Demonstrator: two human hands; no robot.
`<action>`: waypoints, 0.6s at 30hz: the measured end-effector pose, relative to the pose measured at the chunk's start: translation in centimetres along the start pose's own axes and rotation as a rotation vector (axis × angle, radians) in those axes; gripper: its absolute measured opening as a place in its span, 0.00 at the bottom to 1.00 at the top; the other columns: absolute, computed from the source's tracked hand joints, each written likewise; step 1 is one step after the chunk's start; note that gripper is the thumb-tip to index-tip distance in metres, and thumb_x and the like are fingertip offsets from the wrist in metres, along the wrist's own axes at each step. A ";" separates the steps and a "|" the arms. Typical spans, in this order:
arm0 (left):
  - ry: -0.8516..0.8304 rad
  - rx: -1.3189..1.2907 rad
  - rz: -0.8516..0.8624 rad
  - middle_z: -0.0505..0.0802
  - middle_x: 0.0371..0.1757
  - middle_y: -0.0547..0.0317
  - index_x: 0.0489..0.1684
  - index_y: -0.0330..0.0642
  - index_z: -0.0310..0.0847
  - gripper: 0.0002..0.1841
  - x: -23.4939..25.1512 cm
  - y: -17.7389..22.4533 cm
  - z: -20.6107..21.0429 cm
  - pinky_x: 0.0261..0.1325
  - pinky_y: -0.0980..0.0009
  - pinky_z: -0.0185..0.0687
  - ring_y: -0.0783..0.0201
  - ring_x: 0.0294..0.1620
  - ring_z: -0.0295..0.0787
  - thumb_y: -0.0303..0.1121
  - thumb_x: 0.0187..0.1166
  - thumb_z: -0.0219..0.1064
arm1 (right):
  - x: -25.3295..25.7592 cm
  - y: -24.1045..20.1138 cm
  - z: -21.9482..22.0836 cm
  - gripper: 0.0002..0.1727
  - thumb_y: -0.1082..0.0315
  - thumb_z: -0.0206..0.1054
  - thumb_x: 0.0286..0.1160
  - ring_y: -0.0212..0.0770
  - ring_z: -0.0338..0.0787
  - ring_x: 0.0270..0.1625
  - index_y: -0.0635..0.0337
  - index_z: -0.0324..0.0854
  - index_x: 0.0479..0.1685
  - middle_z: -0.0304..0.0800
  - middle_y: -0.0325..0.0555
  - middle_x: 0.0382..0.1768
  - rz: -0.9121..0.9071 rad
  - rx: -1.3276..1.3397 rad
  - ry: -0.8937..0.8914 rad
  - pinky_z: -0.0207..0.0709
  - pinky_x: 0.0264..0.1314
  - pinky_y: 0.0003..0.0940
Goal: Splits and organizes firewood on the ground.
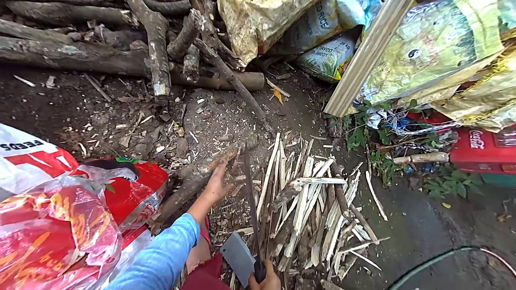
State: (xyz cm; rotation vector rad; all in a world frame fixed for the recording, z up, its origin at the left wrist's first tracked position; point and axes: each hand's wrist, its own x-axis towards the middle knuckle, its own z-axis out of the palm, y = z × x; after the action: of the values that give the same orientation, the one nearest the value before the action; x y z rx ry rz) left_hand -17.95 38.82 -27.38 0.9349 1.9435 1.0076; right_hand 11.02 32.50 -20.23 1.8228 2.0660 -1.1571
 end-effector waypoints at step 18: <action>0.312 -0.026 0.053 0.81 0.75 0.27 0.80 0.23 0.69 0.28 -7.3 -2.8 -2.8 0.76 0.56 0.79 0.41 0.72 0.84 0.19 0.77 0.65 | 0.8 0.5 0.8 0.27 0.71 0.73 0.64 0.67 0.92 0.44 0.80 0.80 0.63 0.91 0.72 0.38 0.036 0.080 0.011 0.81 0.53 0.66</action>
State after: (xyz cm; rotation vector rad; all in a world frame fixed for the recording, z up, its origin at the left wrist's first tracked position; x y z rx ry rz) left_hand -17.73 30.57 -26.59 0.8576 2.1626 1.2687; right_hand 10.95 32.64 -21.48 1.8984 2.0111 -1.2401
